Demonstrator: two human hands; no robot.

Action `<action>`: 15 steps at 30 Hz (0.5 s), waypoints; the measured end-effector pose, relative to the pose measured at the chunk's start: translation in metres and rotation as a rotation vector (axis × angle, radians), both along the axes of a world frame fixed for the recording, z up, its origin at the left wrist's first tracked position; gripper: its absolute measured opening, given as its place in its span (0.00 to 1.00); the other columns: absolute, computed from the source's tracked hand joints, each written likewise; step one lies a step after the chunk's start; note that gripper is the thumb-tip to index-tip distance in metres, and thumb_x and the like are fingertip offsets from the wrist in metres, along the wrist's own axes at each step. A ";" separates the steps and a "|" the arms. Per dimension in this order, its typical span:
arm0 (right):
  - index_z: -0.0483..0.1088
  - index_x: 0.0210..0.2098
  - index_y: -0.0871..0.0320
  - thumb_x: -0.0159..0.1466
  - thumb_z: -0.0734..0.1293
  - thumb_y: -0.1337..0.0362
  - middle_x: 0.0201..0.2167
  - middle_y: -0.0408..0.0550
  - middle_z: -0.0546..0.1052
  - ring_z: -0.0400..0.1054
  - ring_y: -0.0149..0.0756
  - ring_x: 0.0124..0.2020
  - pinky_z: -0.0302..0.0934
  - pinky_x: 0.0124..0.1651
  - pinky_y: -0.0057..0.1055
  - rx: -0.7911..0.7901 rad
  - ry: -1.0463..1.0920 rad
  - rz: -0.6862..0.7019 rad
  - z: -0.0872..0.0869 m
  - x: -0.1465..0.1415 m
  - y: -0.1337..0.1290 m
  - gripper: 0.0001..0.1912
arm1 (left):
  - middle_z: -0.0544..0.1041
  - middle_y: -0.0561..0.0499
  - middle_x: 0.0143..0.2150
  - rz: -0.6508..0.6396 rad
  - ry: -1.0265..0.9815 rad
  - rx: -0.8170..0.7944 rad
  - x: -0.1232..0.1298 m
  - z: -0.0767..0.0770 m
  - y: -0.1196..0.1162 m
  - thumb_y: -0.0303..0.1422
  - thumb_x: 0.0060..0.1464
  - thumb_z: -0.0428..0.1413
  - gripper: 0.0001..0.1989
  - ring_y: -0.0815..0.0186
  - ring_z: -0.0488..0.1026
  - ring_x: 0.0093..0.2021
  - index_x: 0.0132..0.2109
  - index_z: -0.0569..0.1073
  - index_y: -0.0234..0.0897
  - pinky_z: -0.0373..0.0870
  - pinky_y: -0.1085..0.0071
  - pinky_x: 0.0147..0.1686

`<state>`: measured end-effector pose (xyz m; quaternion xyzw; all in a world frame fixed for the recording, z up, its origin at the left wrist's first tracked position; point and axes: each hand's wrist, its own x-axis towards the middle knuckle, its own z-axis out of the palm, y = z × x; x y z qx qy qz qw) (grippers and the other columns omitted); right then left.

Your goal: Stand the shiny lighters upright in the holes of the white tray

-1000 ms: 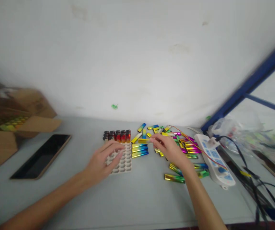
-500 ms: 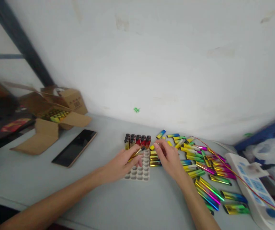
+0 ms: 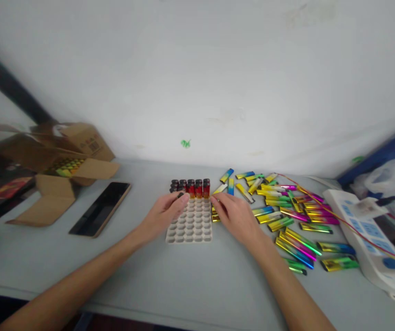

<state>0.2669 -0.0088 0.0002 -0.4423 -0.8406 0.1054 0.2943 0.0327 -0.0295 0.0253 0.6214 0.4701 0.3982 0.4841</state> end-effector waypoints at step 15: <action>0.74 0.41 0.56 0.78 0.58 0.59 0.36 0.49 0.81 0.75 0.40 0.37 0.62 0.41 0.34 -0.033 0.001 0.016 0.000 -0.005 -0.001 0.16 | 0.52 0.60 0.18 0.112 -0.129 -0.205 0.001 -0.009 0.010 0.55 0.58 0.50 0.26 0.76 0.47 0.17 0.23 0.60 0.39 0.43 0.77 0.17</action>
